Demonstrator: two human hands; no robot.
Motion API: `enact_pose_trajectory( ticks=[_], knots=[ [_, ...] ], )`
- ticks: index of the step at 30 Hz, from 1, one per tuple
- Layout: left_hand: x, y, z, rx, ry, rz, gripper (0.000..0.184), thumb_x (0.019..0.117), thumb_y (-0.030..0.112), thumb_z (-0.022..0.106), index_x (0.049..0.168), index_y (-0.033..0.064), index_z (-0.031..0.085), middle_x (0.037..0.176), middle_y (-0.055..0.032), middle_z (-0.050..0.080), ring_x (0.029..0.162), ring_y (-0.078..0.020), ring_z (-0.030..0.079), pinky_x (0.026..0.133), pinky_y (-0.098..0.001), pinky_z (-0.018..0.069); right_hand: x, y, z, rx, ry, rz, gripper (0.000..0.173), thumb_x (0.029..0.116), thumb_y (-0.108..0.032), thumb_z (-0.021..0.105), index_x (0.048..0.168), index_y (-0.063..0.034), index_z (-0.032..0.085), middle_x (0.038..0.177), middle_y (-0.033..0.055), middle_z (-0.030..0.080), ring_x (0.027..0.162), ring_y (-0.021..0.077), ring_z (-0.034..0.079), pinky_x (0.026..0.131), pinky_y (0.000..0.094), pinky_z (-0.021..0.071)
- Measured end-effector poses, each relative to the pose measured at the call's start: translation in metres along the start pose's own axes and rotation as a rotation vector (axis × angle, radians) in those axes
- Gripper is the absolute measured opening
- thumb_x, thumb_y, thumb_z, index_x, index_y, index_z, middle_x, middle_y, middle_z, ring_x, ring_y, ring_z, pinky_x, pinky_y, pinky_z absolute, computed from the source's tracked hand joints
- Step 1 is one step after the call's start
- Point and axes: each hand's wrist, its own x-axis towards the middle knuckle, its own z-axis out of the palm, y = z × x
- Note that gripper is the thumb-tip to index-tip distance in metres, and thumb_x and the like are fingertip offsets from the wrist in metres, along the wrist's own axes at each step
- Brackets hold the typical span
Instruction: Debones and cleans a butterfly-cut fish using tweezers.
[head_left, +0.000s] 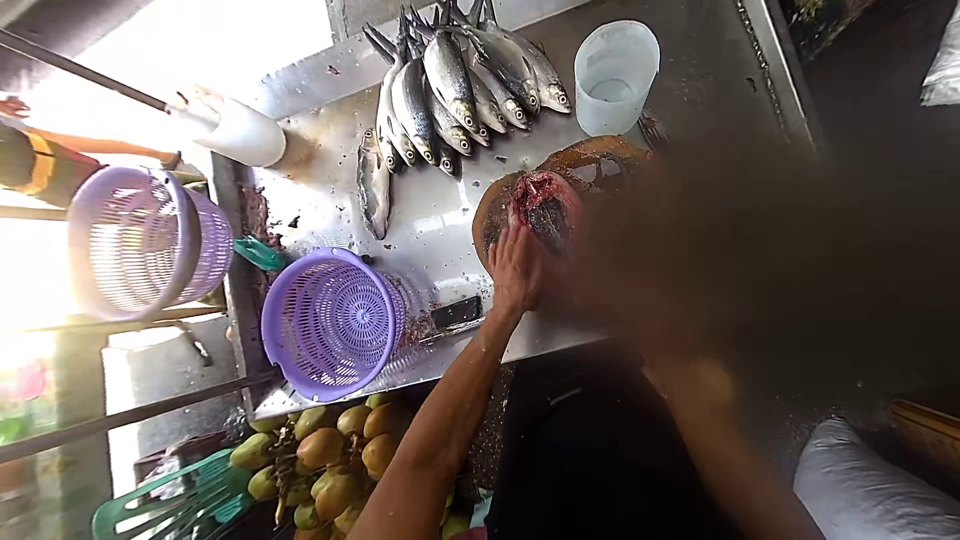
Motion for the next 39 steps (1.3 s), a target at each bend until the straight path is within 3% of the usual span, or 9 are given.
enact_pose_trajectory(
  ticks=[2, 8, 13, 16, 28, 32, 34, 36, 39],
  knots=[
    [0.042, -0.003, -0.010, 0.020, 0.044, -0.238, 0.062, 0.1018, 0.034, 0.054, 0.152, -0.0002, 0.044, 0.152, -0.0226, 0.050, 0.142, -0.0394, 0.045, 0.116, -0.0607, 0.0338, 0.002, 0.005, 0.003, 0.092, 0.080, 0.284, 0.032, 0.1039, -0.018, 0.058, 0.125, 0.0058, 0.052, 0.094, 0.0140, 0.072, 0.073, 0.0205, 0.071, 0.059, 0.0317, 0.0593],
    [0.085, 0.022, -0.017, -0.115, -0.063, -0.419, 0.068, 0.0976, 0.031, 0.061, 0.157, 0.0069, 0.038, 0.129, -0.0238, 0.066, 0.119, -0.0414, 0.064, 0.101, -0.0618, 0.0480, -0.016, -0.003, 0.006, -0.480, -0.236, 0.133, 0.058, 0.0899, -0.034, 0.074, 0.133, 0.0011, 0.057, 0.096, 0.0049, 0.071, 0.077, 0.0115, 0.068, 0.072, 0.0302, 0.0597],
    [0.033, 0.040, -0.003, -0.629, -0.075, -0.698, 0.068, 0.0866, 0.027, 0.078, 0.143, 0.0089, 0.045, 0.120, -0.0190, 0.066, 0.104, -0.0317, 0.067, 0.085, -0.0538, 0.0568, 0.002, -0.001, 0.024, -1.109, -0.310, 0.046, 0.061, 0.0897, -0.039, 0.068, 0.142, -0.0068, 0.059, 0.129, 0.0156, 0.068, 0.118, 0.0321, 0.066, 0.100, 0.0529, 0.0521],
    [0.029, 0.040, 0.007, -0.948, -0.067, -0.870, 0.049, 0.0847, 0.013, 0.081, 0.127, 0.0034, 0.059, 0.104, -0.0161, 0.071, 0.085, -0.0263, 0.071, 0.073, -0.0472, 0.0606, 0.010, -0.003, 0.033, -1.273, -0.366, 0.051, 0.059, 0.0886, -0.036, 0.068, 0.138, -0.0058, 0.059, 0.130, 0.0190, 0.065, 0.119, 0.0381, 0.063, 0.098, 0.0576, 0.0487],
    [0.029, 0.043, 0.006, -0.914, -0.050, -0.847, 0.038, 0.0845, 0.005, 0.078, 0.119, 0.0017, 0.062, 0.099, -0.0151, 0.071, 0.082, -0.0238, 0.071, 0.072, -0.0435, 0.0600, 0.034, -0.026, 0.071, -1.552, -0.483, 0.102, 0.046, 0.0953, -0.013, 0.056, 0.138, 0.0032, 0.056, 0.133, 0.0270, 0.061, 0.121, 0.0437, 0.060, 0.100, 0.0585, 0.0456],
    [0.026, 0.038, 0.009, -0.917, -0.003, -0.818, 0.039, 0.0865, 0.008, 0.077, 0.122, 0.0033, 0.062, 0.100, -0.0142, 0.071, 0.082, -0.0227, 0.071, 0.073, -0.0431, 0.0600, 0.055, -0.025, 0.069, -1.052, -0.555, 0.259, 0.034, 0.0984, -0.021, 0.063, 0.124, 0.0014, 0.065, 0.114, 0.0185, 0.068, 0.103, 0.0304, 0.067, 0.092, 0.0474, 0.0541],
    [0.024, 0.033, 0.010, -0.988, 0.026, -0.808, 0.041, 0.0882, 0.007, 0.076, 0.126, 0.0036, 0.060, 0.101, -0.0142, 0.071, 0.083, -0.0227, 0.071, 0.073, -0.0425, 0.0609, 0.059, -0.019, 0.056, -0.310, -0.445, 0.440, 0.025, 0.0994, -0.015, 0.066, 0.116, 0.0030, 0.067, 0.087, 0.0094, 0.070, 0.069, 0.0135, 0.064, 0.063, 0.0267, 0.0548],
    [0.025, 0.035, 0.012, -1.009, 0.045, -0.803, 0.042, 0.0884, 0.005, 0.076, 0.126, 0.0031, 0.059, 0.102, -0.0144, 0.071, 0.084, -0.0228, 0.071, 0.074, -0.0422, 0.0615, 0.050, -0.014, 0.047, 0.319, -0.344, 0.564, 0.024, 0.1048, -0.014, 0.054, 0.117, 0.0046, 0.064, 0.085, 0.0098, 0.069, 0.064, 0.0113, 0.063, 0.057, 0.0235, 0.0533],
    [0.024, 0.034, 0.016, -0.970, 0.060, -0.833, 0.042, 0.0858, 0.005, 0.078, 0.125, 0.0031, 0.061, 0.103, -0.0156, 0.072, 0.086, -0.0241, 0.072, 0.076, -0.0442, 0.0614, 0.029, -0.017, 0.039, 0.675, -0.375, 0.420, 0.034, 0.1017, -0.028, 0.060, 0.122, -0.0016, 0.066, 0.088, 0.0076, 0.070, 0.067, 0.0098, 0.064, 0.061, 0.0232, 0.0540]
  ],
)
